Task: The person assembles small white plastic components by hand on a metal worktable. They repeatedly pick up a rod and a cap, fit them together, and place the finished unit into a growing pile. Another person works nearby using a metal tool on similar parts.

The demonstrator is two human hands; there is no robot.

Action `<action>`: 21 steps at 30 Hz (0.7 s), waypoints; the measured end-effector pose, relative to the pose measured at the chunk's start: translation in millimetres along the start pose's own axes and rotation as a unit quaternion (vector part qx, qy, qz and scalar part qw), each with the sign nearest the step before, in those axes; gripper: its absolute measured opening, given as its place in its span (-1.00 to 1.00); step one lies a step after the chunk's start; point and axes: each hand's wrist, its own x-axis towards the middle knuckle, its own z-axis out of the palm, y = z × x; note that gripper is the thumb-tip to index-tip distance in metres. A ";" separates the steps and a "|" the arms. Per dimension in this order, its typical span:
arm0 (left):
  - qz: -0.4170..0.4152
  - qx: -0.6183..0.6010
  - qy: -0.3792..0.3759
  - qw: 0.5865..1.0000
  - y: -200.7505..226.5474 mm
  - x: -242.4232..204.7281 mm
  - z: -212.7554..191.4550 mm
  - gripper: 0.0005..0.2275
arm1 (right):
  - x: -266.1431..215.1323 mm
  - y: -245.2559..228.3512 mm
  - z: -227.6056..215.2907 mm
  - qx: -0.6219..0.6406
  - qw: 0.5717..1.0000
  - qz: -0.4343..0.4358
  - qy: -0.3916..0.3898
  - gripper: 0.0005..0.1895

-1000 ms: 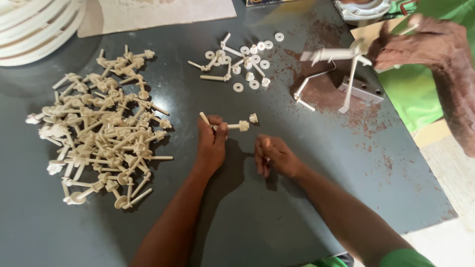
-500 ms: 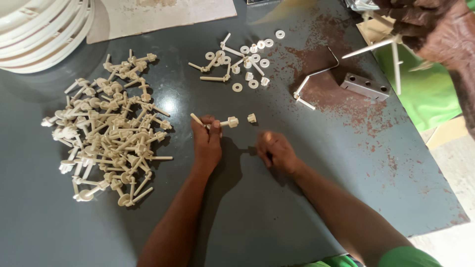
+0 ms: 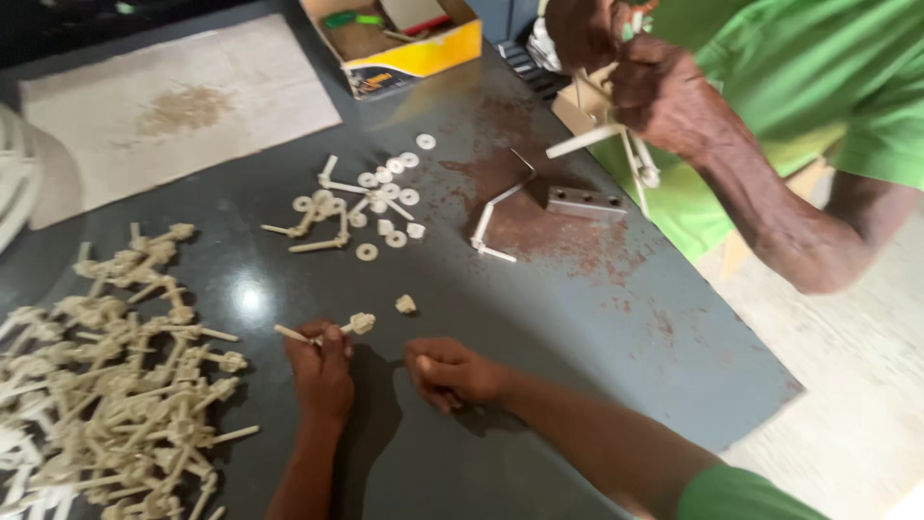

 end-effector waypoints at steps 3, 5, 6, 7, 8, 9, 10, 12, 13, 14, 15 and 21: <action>0.000 0.037 -0.019 0.999 4.5 -0.2 -11.8 -0.78 | 17.2 -12.6 3.0 -0.013 0.985 -0.163 0.051 -0.54; -0.028 0.035 -0.004 0.999 8.8 -12.8 10.5 -0.89 | 18.9 -28.1 12.4 -0.079 0.964 -0.240 0.077 -0.48; -0.040 0.033 0.005 0.999 14.5 -13.9 11.0 -0.89 | 26.7 -34.0 17.7 -0.111 0.949 -0.281 0.088 -0.42; -0.023 0.022 -0.006 0.999 19.4 -11.9 14.4 -0.88 | 29.1 -41.2 18.2 -0.093 0.959 -0.260 0.060 -0.46; -0.005 0.012 -0.018 1.000 23.6 -8.5 18.9 -0.88 | 29.8 -46.0 18.1 -0.074 0.968 -0.238 0.032 -0.50; -0.001 0.000 -0.040 0.999 27.1 -15.3 22.5 -0.88 | 20.4 -42.9 23.0 -0.051 0.977 -0.208 0.019 -0.52; 0.027 0.002 -0.036 0.999 27.6 -9.9 25.3 -0.87 | 19.2 -45.9 12.1 -0.072 0.993 -0.094 -0.004 -0.64; 0.055 0.019 -0.016 0.998 26.6 -12.6 15.4 -0.87 | 15.9 -37.2 -0.2 -0.081 0.982 0.154 -0.069 -0.72; 0.052 0.038 0.000 0.998 23.5 -16.3 10.3 -0.87 | 12.8 -27.1 -1.4 -0.106 0.979 0.162 -0.060 -0.75; 0.049 0.057 0.016 0.997 19.6 -18.9 6.5 -0.87 | 9.6 -16.9 -0.2 -0.131 0.975 0.169 -0.052 -0.76; 0.008 0.011 0.021 1.000 15.2 -14.5 7.3 -0.87 | 13.0 -11.1 0.6 -0.174 0.968 0.180 0.001 -0.75; -0.050 -0.080 -0.018 0.995 16.7 -25.5 21.6 -0.88 | 16.8 -14.5 32.6 -0.050 0.988 -0.064 0.128 -0.35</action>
